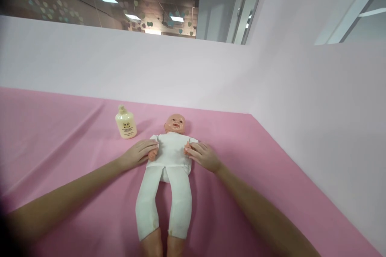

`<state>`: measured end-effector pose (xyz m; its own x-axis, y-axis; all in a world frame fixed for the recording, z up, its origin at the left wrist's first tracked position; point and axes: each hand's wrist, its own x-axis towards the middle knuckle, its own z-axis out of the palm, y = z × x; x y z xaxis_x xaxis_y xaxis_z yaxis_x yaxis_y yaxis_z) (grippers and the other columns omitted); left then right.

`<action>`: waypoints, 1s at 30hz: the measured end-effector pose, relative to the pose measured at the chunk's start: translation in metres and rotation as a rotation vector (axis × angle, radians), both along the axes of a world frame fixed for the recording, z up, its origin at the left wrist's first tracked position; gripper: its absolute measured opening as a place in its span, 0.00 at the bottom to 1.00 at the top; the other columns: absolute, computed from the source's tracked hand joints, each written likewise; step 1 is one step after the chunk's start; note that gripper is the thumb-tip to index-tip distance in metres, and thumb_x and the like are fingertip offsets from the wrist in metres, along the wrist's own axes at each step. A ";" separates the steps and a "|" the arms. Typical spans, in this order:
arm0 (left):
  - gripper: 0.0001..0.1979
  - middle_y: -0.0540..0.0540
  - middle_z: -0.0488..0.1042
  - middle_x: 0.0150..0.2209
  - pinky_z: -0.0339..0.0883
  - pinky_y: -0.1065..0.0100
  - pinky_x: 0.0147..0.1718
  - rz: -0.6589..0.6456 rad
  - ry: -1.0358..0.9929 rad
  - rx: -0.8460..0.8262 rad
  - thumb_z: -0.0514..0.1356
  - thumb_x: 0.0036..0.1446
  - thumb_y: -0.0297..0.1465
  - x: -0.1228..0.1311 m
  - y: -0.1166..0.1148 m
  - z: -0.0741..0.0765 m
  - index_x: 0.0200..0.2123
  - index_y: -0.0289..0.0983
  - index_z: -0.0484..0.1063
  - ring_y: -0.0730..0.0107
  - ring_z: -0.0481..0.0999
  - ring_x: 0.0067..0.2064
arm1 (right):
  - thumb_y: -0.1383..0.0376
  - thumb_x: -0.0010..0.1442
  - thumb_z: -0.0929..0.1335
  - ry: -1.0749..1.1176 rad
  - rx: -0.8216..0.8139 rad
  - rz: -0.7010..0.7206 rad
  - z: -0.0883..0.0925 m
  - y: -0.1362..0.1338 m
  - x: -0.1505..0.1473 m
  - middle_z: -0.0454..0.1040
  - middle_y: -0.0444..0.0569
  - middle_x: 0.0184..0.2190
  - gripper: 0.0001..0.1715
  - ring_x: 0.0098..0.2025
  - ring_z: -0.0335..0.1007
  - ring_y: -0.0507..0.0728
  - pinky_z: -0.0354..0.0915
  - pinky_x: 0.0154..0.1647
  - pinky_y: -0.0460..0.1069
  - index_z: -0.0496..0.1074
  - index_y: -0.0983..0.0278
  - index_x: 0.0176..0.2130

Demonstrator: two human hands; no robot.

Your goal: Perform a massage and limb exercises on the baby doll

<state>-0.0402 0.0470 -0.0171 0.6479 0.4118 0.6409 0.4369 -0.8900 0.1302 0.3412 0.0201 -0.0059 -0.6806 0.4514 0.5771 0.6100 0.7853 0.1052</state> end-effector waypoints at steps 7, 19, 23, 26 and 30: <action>0.24 0.37 0.77 0.52 0.70 0.53 0.51 0.479 -0.371 -0.511 0.47 0.68 0.42 0.030 0.046 0.016 0.60 0.36 0.63 0.52 0.77 0.52 | 0.56 0.71 0.59 0.422 -0.230 -0.217 0.008 0.046 -0.027 0.66 0.54 0.66 0.33 0.65 0.65 0.62 0.64 0.65 0.62 0.52 0.57 0.71; 0.25 0.37 0.75 0.57 0.66 0.55 0.56 0.562 -0.558 -0.653 0.45 0.69 0.44 0.042 0.063 0.015 0.60 0.37 0.64 0.54 0.74 0.59 | 0.49 0.65 0.64 1.024 -0.653 -0.293 -0.004 0.070 -0.031 0.67 0.60 0.65 0.40 0.61 0.71 0.61 0.70 0.58 0.58 0.53 0.60 0.69; 0.26 0.38 0.73 0.60 0.64 0.53 0.59 0.282 -0.359 -0.396 0.50 0.67 0.44 0.025 0.020 0.012 0.63 0.38 0.64 0.52 0.73 0.59 | 0.49 0.66 0.66 0.527 -0.483 -0.134 -0.001 0.017 -0.018 0.66 0.56 0.66 0.41 0.66 0.65 0.66 0.65 0.65 0.63 0.53 0.57 0.70; 0.22 0.39 0.74 0.59 0.61 0.52 0.62 0.150 -0.137 -0.282 0.52 0.67 0.42 0.014 -0.005 0.006 0.58 0.39 0.69 0.51 0.71 0.61 | 0.50 0.67 0.65 0.244 -0.357 -0.074 -0.001 -0.008 -0.010 0.72 0.55 0.61 0.32 0.63 0.68 0.67 0.63 0.66 0.64 0.63 0.57 0.66; 0.23 0.38 0.74 0.59 0.60 0.51 0.62 0.190 -0.099 -0.294 0.52 0.66 0.43 0.015 -0.004 0.009 0.58 0.38 0.69 0.50 0.71 0.61 | 0.48 0.66 0.65 0.305 -0.361 -0.127 0.004 -0.005 -0.011 0.74 0.56 0.59 0.34 0.62 0.69 0.68 0.64 0.64 0.64 0.64 0.59 0.65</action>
